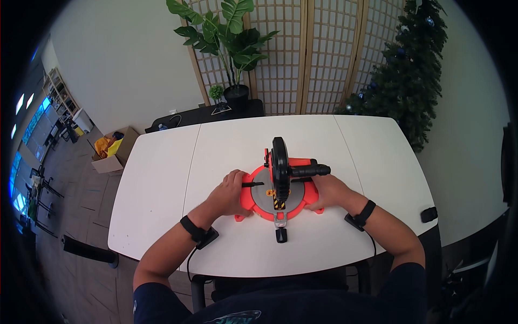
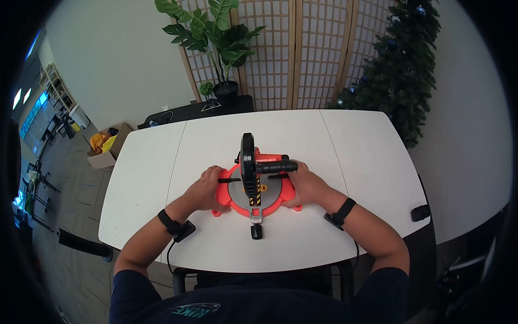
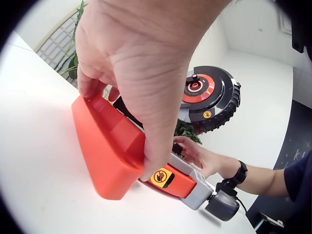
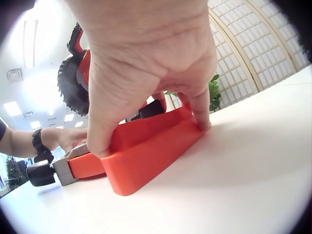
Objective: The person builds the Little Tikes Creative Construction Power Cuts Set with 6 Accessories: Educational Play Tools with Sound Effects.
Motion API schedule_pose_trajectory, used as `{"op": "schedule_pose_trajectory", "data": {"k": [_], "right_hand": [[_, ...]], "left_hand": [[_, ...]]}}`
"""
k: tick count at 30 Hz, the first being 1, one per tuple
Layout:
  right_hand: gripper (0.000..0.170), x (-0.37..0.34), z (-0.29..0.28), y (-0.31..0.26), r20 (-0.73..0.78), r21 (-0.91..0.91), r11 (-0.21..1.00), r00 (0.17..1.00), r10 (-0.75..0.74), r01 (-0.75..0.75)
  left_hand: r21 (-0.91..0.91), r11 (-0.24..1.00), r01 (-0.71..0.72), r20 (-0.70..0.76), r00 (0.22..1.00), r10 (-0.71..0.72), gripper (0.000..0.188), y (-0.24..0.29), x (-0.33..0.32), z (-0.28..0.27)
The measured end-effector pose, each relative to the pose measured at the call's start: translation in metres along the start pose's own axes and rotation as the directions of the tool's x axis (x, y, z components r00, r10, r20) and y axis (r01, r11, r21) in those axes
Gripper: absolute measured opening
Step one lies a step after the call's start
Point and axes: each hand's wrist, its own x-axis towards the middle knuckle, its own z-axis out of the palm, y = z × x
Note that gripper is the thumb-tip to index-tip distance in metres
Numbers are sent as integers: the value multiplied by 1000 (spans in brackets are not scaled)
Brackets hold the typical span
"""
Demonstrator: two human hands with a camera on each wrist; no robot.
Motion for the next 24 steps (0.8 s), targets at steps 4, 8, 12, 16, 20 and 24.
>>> {"op": "schedule_pose_trajectory", "data": {"k": [4,8,12,16,20,24], "right_hand": [[108,-3,-2,-3,25,-26,1000,1000,16,-15],[111,-4,1,3,19,-48,999,1000,-11,11],[111,-5,2,8,12,-27,999,999,-47,48],[112,-6,0,8,15,-12,997,997,-71,71],[114,-6,1,8,65,-26,999,998,-24,26],[112,-11,-10,3,82,103,993,994,-75,66]], "left_hand": [[7,1000,3,0,1000,-3,111,1,-3,1],[15,1000,-7,-10,1000,7,113,-3,-5,3],[-36,999,-34,3,999,35,115,-8,-7,2],[-62,998,-30,28,999,31,115,-9,-9,0],[-46,998,-41,38,998,43,117,-14,-10,1],[-74,997,-27,44,999,31,118,-7,-17,-12]]}}
